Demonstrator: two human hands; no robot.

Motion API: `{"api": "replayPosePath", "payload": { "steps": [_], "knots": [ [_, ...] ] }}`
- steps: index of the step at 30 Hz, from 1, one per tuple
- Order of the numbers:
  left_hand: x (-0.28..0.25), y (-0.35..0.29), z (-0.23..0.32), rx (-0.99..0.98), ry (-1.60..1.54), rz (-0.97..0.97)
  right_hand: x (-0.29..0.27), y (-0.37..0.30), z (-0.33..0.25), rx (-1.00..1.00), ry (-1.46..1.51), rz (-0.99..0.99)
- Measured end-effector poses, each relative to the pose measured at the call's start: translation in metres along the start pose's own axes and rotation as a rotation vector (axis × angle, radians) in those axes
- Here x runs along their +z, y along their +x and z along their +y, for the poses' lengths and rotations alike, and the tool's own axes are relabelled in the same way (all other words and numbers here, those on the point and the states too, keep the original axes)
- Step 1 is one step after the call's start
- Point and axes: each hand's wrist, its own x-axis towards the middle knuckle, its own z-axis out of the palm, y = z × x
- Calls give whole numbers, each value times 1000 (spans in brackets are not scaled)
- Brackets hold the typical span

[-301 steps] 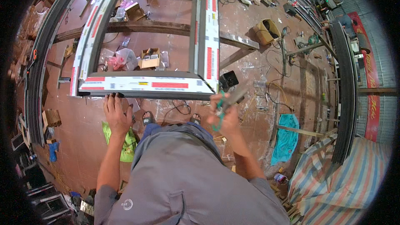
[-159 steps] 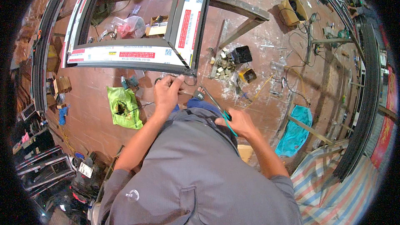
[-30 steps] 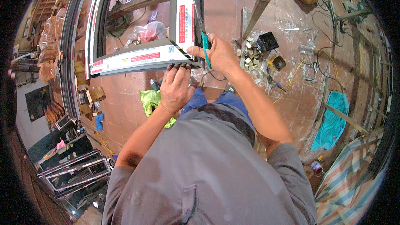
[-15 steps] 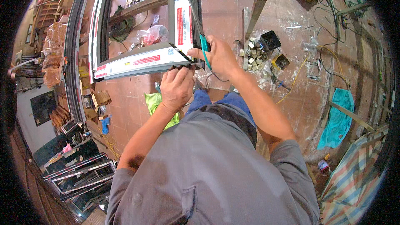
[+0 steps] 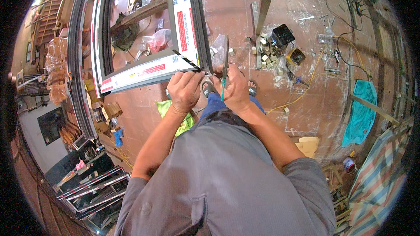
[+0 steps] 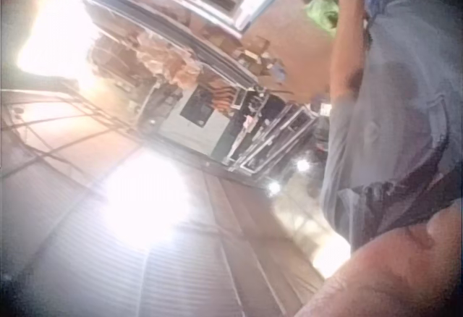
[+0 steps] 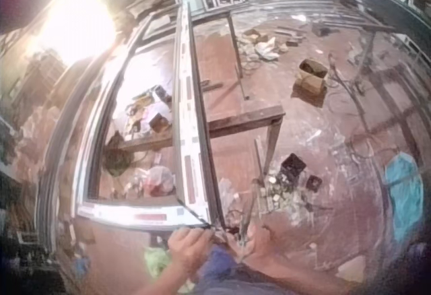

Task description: The person assembles a rectangular window frame by inserting a black rubber seal into the grooves of aluminum profiles. They use scissors to trim the seal and a power drill to fasten the corners. The person works on a single frame throughout the clip.

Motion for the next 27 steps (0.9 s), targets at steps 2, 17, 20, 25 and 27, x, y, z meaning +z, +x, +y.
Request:
{"api": "replayPosePath", "payload": {
  "steps": [2, 17, 20, 25, 27],
  "knots": [
    [0, 2, 2, 10, -1, 3, 3, -5, 8, -2, 25, -9],
    [-4, -3, -2, -27, -35, -59, 19, -3, 17, -13, -36, 88],
    [-4, -3, -3, -12, -17, -40, 13, 7, 4, 70, 11, 47],
    [3, -5, -3, -4, -22, 36, 5, 18, -6, 339, 328, -43],
    [0, -5, -3, 16, -20, 5, 4, 21, -9, 382, 436, -40]
  ]
}}
